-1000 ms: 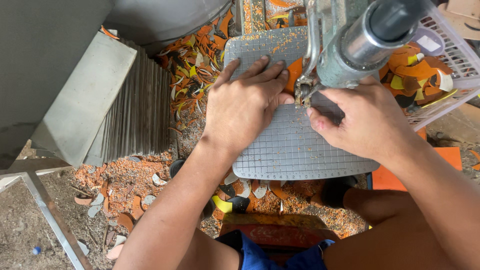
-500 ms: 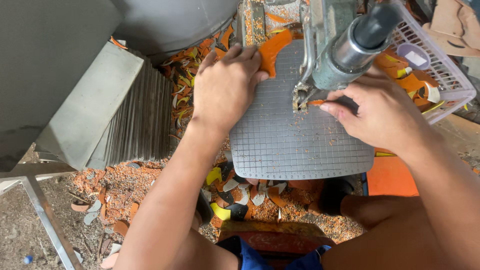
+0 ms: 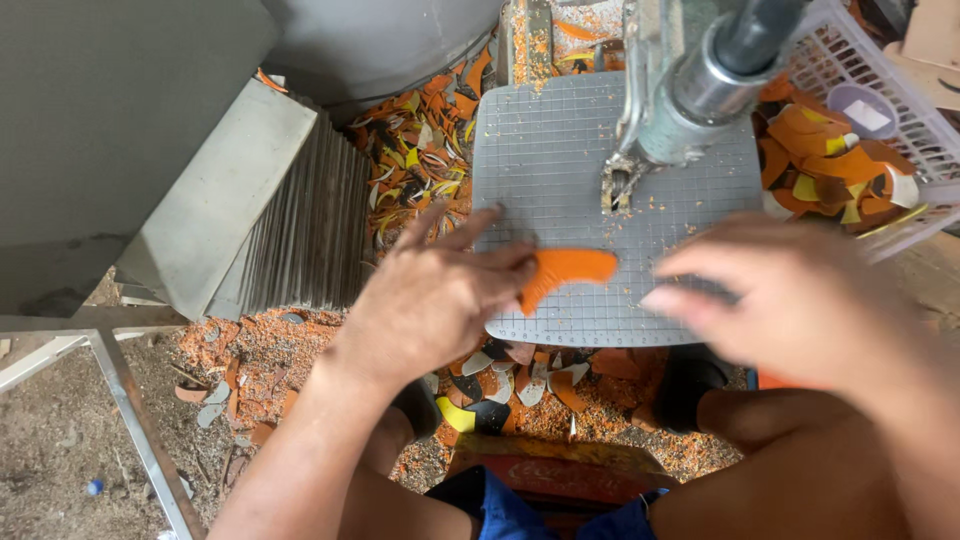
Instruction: The person uses a vertical band saw to trim and shape orange sole pieces. They guide each piece against the blade, rotate it to follow contours, and remove finished pieces to a nearby basket. The workspace is cluttered with orange and yellow offcuts.
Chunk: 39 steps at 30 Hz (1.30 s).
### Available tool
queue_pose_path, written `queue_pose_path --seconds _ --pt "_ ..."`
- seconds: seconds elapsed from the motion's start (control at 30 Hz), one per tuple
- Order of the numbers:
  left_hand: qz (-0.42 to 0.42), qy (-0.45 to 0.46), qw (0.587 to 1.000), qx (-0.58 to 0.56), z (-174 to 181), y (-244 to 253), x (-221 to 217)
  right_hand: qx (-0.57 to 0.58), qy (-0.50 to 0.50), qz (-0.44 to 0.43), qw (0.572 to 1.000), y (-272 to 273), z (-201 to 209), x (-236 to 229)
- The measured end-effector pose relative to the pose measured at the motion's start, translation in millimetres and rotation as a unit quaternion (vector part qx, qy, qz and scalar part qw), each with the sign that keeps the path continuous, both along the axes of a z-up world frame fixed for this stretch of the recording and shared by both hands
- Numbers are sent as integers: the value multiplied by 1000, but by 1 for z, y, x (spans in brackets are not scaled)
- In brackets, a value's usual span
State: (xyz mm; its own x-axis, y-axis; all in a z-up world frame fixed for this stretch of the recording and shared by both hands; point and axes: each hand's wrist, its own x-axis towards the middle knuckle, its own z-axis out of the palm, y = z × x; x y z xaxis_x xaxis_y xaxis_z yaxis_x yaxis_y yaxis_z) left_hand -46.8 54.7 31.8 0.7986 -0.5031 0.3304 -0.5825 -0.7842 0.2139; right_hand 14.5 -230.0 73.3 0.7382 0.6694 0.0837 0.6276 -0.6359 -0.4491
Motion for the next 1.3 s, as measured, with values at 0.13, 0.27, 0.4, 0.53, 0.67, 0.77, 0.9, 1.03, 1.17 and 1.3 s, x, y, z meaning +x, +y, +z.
queue_pose_path --seconds 0.13,0.27,0.4,0.53,0.67,0.77,0.9,1.03,1.17,1.3 --pt "-7 38 999 -15 -1 -18 -3 23 -145 70 987 26 -24 -26" --pt "41 23 999 -28 8 -19 -2 -73 -125 -65 987 -26 -38 -6" --pt "59 52 996 -31 14 -14 -14 -189 53 -405 893 -125 -64 59" --pt "71 79 994 -13 19 -22 -28 46 22 -362 931 -195 -141 104" --pt "92 155 982 58 28 -31 -29 -342 238 -256 872 -213 -205 117" --pt "132 233 958 103 31 -35 -25 -379 299 -99 870 -182 -256 94" --pt "81 109 984 114 27 -30 -24 -511 103 -18 853 -120 -336 33" --pt "41 52 997 50 13 -13 -25 -362 324 -163 859 -56 -406 -31" --pt "52 60 997 14 3 -9 -27 -380 235 -207 870 -30 -435 -84" --pt "59 80 994 -43 -4 -6 -32 -383 215 -271 856 -27 -447 -99"
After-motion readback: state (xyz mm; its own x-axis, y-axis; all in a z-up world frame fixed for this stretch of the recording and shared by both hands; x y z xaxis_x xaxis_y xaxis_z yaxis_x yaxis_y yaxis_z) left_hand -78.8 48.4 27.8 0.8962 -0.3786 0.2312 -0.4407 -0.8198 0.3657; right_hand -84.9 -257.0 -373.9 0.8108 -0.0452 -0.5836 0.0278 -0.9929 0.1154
